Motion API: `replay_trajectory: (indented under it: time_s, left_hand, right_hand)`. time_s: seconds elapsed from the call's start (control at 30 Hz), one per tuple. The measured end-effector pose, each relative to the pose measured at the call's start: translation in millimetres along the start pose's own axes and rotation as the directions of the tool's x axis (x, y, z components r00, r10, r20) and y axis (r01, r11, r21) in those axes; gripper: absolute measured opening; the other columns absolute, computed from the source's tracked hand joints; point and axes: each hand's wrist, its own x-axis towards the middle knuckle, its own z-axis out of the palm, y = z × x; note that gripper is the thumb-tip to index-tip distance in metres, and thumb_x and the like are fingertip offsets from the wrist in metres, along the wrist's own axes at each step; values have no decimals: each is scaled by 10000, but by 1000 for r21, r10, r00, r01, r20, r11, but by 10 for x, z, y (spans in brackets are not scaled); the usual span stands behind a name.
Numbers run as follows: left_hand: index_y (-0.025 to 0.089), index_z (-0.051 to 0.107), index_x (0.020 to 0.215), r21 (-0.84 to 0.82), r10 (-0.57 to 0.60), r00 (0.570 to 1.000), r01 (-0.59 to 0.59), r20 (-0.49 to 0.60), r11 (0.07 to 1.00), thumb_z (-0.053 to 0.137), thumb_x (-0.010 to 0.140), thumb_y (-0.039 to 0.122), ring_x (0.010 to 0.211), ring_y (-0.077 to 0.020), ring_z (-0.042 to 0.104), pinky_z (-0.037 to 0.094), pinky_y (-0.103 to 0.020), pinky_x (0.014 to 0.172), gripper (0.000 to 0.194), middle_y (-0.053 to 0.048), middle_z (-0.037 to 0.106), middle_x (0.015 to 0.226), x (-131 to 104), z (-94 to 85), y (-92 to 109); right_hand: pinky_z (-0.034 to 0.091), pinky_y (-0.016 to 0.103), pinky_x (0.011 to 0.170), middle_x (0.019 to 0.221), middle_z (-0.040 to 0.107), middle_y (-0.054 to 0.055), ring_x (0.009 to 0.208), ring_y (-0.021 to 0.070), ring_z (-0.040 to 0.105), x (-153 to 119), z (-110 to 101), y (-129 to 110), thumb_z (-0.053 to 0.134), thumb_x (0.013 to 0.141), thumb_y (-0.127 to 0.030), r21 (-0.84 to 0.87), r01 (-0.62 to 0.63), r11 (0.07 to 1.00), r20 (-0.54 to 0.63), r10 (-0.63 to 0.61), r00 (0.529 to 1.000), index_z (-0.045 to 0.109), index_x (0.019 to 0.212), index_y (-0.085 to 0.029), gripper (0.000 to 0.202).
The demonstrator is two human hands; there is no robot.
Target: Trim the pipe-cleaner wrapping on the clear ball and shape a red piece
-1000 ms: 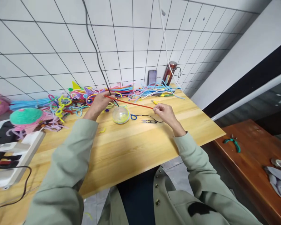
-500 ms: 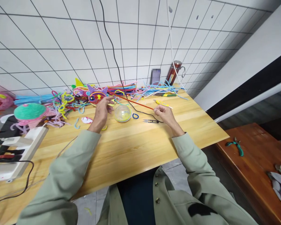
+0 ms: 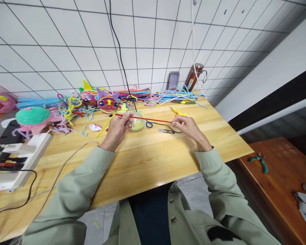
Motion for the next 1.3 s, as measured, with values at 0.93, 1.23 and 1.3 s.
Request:
replay_trajectory:
  time_s: [0.93, 1.23, 1.3]
  left_hand:
    - [244, 895, 859, 176, -142, 973, 110, 181, 978, 885, 873, 803, 617, -215, 721, 619, -356, 605, 559, -118, 860, 841, -695, -56, -568]
    - [311, 893, 883, 328, -77, 970, -3, 232, 945, 771, 1004, 685, 660, -234, 742, 627, -373, 674, 412, -52, 831, 797, -742, -88, -656]
    - [321, 885, 896, 351, -56, 966, -37, 251, 936, 732, 1041, 647, 669, -232, 734, 618, -375, 685, 388, -42, 825, 800, -771, -94, -638]
  right_hand:
    - [414, 286, 615, 696, 727, -13, 566, 136, 595, -16, 717, -402, 611, 1040, -202, -12, 464, 886, 181, -454, 872, 730, 893, -232, 191]
    - [598, 332, 788, 953, 890, 78, 853, 224, 838, -161, 1016, -283, 558, 1201, -341, -7, 524, 852, 170, -515, 840, 804, 1097, -241, 285]
    - [602, 336, 765, 911, 879, 64, 810, 220, 828, -175, 1039, -280, 538, 1209, -355, -3, 528, 849, 151, -522, 840, 793, 1074, -249, 308]
